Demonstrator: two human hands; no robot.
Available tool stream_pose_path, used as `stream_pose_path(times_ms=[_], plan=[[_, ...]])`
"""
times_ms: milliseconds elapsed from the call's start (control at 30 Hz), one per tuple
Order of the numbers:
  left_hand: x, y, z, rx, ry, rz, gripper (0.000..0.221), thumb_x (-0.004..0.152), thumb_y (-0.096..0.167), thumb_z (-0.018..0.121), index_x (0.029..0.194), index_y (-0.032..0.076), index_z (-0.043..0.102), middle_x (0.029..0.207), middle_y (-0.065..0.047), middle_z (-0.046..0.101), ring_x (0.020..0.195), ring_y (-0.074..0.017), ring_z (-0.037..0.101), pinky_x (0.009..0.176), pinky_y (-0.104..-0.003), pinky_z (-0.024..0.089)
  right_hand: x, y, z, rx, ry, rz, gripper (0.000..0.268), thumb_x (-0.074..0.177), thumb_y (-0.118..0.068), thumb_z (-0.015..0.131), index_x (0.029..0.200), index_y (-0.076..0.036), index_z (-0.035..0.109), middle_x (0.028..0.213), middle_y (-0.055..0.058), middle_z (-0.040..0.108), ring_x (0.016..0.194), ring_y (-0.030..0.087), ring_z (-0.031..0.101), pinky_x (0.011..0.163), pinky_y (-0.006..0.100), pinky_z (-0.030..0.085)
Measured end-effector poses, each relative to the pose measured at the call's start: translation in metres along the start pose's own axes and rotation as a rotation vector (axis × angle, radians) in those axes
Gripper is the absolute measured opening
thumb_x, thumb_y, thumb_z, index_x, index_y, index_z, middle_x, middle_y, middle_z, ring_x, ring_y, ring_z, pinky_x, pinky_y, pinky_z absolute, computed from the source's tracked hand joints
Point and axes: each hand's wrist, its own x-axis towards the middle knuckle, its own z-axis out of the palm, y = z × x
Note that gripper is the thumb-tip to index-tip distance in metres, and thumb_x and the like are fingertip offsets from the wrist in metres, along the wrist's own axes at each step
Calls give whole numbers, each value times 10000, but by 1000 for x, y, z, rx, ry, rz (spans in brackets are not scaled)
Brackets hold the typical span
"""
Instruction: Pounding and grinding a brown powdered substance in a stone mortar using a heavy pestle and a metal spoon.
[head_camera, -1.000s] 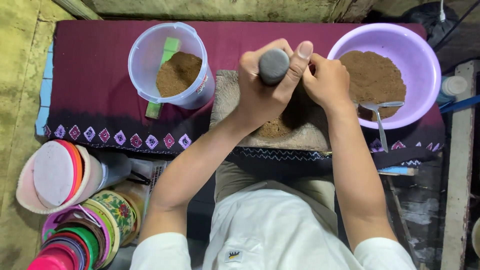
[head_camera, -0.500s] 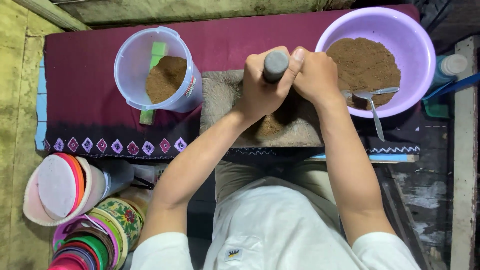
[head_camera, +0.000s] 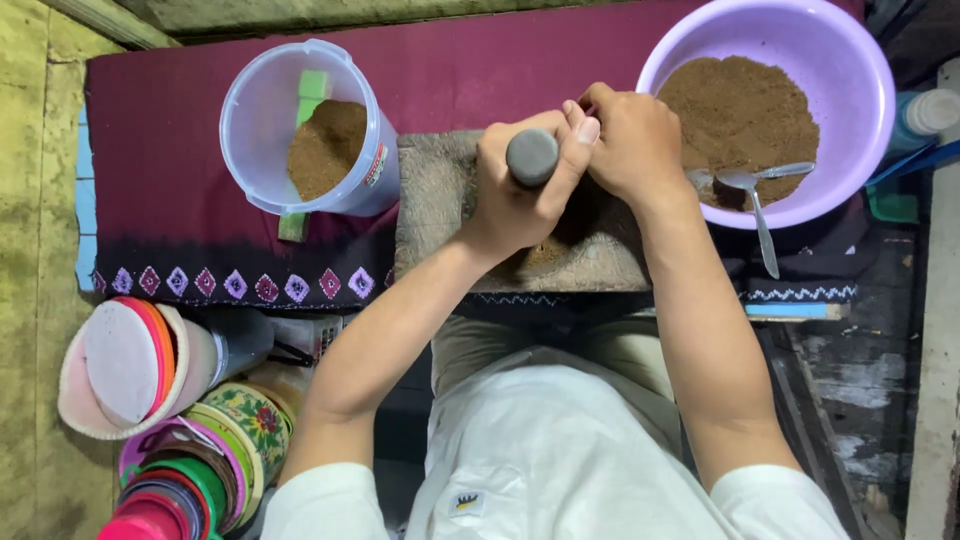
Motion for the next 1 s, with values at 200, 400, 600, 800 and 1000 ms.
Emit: stream_pose_path(times_ms=[200,400,600,800,1000], plan=[[-4,46,-8,121,8,66,397,1011,158,529,634,71,440,574,-14,445,520,-127,363,540,-301,310,-1,-2,0,19,-6,36,403,1104,-426,512,985,-96,712,820,121,739,745,402,678,626,550,486],[-22,7,-13,262,-29,-19,428,1014,204,526,613,92,425,556,2,433,500,-125,373,509,-307,295,1,-5,-1,-17,23,-10,408,1115,-382,509,914,-73,683,767,111,714,677,390,665,597,553,506],[-15,23,-10,152,-15,-47,429,1006,171,529,612,104,374,561,18,378,519,-106,317,511,-288,258,3,-2,1,-40,76,-50,414,1125,-384,501,925,-68,679,774,93,713,675,372,661,576,536,491],[-5,51,-17,177,66,-13,410,1002,179,542,624,70,426,599,-16,460,531,-125,390,543,-311,328,1,1,2,-53,91,-69,399,1116,-368,524,908,-65,680,765,99,710,678,370,655,580,537,488],[-7,-11,-4,-28,22,110,388,942,69,615,568,120,526,444,-3,452,462,-35,393,451,-211,362,-3,4,7,-48,123,-114,367,1127,-399,532,1034,-111,739,796,100,730,851,388,720,740,508,562]])
